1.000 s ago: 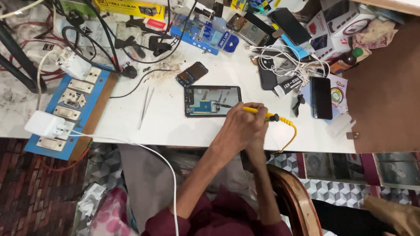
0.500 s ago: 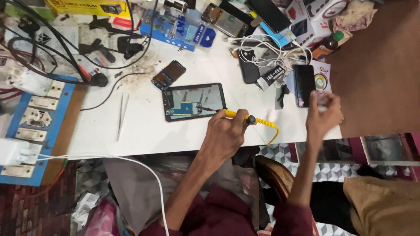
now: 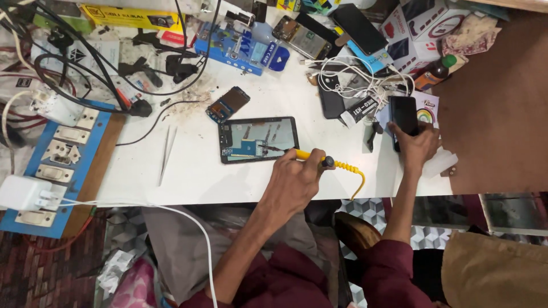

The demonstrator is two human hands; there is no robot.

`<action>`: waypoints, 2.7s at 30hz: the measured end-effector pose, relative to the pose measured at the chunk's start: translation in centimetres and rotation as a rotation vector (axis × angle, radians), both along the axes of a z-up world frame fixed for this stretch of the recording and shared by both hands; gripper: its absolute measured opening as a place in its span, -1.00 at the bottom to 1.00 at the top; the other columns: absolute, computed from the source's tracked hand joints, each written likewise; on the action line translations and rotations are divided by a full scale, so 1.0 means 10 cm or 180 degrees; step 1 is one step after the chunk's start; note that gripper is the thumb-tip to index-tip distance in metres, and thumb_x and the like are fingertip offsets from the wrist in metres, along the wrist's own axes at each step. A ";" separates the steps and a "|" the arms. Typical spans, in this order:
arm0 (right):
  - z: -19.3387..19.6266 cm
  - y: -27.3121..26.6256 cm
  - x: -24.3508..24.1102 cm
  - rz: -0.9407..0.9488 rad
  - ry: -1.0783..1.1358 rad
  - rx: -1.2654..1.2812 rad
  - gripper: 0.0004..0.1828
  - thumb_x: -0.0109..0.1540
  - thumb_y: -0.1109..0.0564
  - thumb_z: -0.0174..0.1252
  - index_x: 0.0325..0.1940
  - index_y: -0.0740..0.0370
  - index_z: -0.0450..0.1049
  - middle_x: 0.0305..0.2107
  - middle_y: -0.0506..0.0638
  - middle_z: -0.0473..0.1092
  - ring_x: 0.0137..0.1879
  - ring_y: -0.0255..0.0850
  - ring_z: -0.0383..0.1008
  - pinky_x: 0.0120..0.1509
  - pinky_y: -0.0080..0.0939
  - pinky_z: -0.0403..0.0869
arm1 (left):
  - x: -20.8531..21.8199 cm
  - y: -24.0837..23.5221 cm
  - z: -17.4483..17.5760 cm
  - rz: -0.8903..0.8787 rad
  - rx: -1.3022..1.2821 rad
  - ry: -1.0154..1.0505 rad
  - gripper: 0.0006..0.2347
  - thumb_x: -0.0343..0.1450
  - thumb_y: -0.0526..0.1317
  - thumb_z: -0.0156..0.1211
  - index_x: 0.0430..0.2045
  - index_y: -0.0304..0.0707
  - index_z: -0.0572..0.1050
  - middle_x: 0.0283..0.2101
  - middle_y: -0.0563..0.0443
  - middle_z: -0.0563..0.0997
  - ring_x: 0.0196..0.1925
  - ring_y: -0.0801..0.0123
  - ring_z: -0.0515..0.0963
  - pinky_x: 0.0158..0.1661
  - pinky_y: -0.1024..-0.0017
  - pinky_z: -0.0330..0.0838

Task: The person uses a soldering iron and tweezers to work on a small circuit board placed on a tablet screen. They repeatedly apply heat and adjust components on the board throughout the clip.

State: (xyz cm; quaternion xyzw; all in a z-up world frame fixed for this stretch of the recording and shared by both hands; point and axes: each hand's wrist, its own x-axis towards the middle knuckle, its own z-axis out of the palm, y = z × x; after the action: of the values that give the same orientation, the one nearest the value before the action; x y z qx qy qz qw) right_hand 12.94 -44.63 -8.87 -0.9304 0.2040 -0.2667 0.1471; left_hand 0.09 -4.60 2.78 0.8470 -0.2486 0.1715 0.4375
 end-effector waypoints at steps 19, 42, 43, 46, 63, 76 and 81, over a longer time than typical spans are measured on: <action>0.15 -0.05 0.14 -0.0526 0.0729 0.0780 0.12 -0.21 -0.49 0.51 0.21 0.24 0.44 0.17 0.28 0.42 0.37 0.19 0.38 0.58 0.31 0.29 | -0.01 0.05 -0.06 0.0044 -0.0122 -0.0040 -0.81 0.42 -0.43 0.15 -0.11 -0.46 0.40 -0.77 0.01 0.37 -0.73 0.15 0.38 -0.22 0.26 0.40; 0.47 1.50 -2.06 0.0719 -0.1360 -0.0598 -0.77 0.45 0.05 0.04 -0.02 0.30 0.38 -0.28 0.04 0.32 -0.31 -0.18 0.35 -0.24 -0.14 0.24 | -0.07 -0.08 -0.30 0.0244 0.0108 -0.1040 -0.63 0.39 -0.46 0.16 0.13 -0.41 0.46 -0.60 -0.02 0.53 -0.55 0.21 0.47 -0.15 0.21 0.43; 0.36 1.73 -2.21 0.1008 -0.0908 -0.0270 -0.77 0.41 0.06 0.07 -0.05 0.30 0.39 -0.31 0.03 0.36 -0.33 -0.21 0.39 -0.26 -0.16 0.30 | -0.09 -0.10 -0.28 0.0268 0.0013 -0.1095 -0.63 0.40 -0.46 0.15 0.15 -0.38 0.47 -0.57 -0.02 0.55 -0.51 0.20 0.49 -0.15 0.22 0.43; 0.12 2.42 -2.48 0.1884 0.0261 0.0680 -0.78 0.33 0.07 0.12 -0.11 0.30 0.42 -0.38 0.00 0.43 -0.38 -0.26 0.47 -0.28 -0.20 0.42 | -0.20 -0.16 -0.19 -0.0101 0.0488 -0.0855 -0.60 0.39 -0.45 0.18 0.17 -0.45 0.47 -0.58 -0.06 0.56 -0.56 0.32 0.45 -0.15 0.23 0.44; 0.30 2.50 -1.49 0.2882 -0.0546 0.1896 -0.78 0.41 0.05 0.07 -0.07 0.28 0.36 -0.39 -0.03 0.35 -0.41 -0.31 0.40 -0.33 -0.27 0.40 | -0.33 -0.28 -0.03 0.0298 0.1102 -0.1370 -0.80 0.44 -0.42 0.20 -0.07 -0.43 0.51 -0.58 -0.09 0.59 -0.30 0.25 0.69 0.04 0.23 0.50; 0.28 2.49 -1.61 0.2939 -0.0590 0.2324 -0.78 0.48 0.04 0.03 -0.05 0.27 0.32 -0.40 -0.05 0.29 -0.43 -0.34 0.34 -0.36 -0.32 0.39 | -0.45 0.01 0.37 -0.0001 0.0281 -0.0654 -0.66 0.44 -0.18 0.22 0.06 -0.38 0.49 -0.44 -0.05 0.66 -0.41 0.28 0.58 -0.15 0.27 0.30; 0.16 2.61 -1.25 0.2148 -0.1562 0.3614 -0.78 0.50 0.03 0.01 -0.04 0.26 0.30 -0.41 -0.05 0.27 -0.44 -0.36 0.32 -0.38 -0.34 0.38 | -0.45 0.32 0.27 0.0292 -0.1245 0.1260 -0.69 0.58 -0.09 0.00 0.13 -0.24 0.28 -0.33 0.09 0.49 -0.41 0.47 0.52 -0.22 0.35 0.38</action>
State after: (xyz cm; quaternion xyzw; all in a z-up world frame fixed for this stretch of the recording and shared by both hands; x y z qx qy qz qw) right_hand 0.44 -18.48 -7.27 -0.6353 -0.0272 -0.2610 0.7263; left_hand -4.42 -1.42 5.53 0.7738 -0.0820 0.0671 0.6245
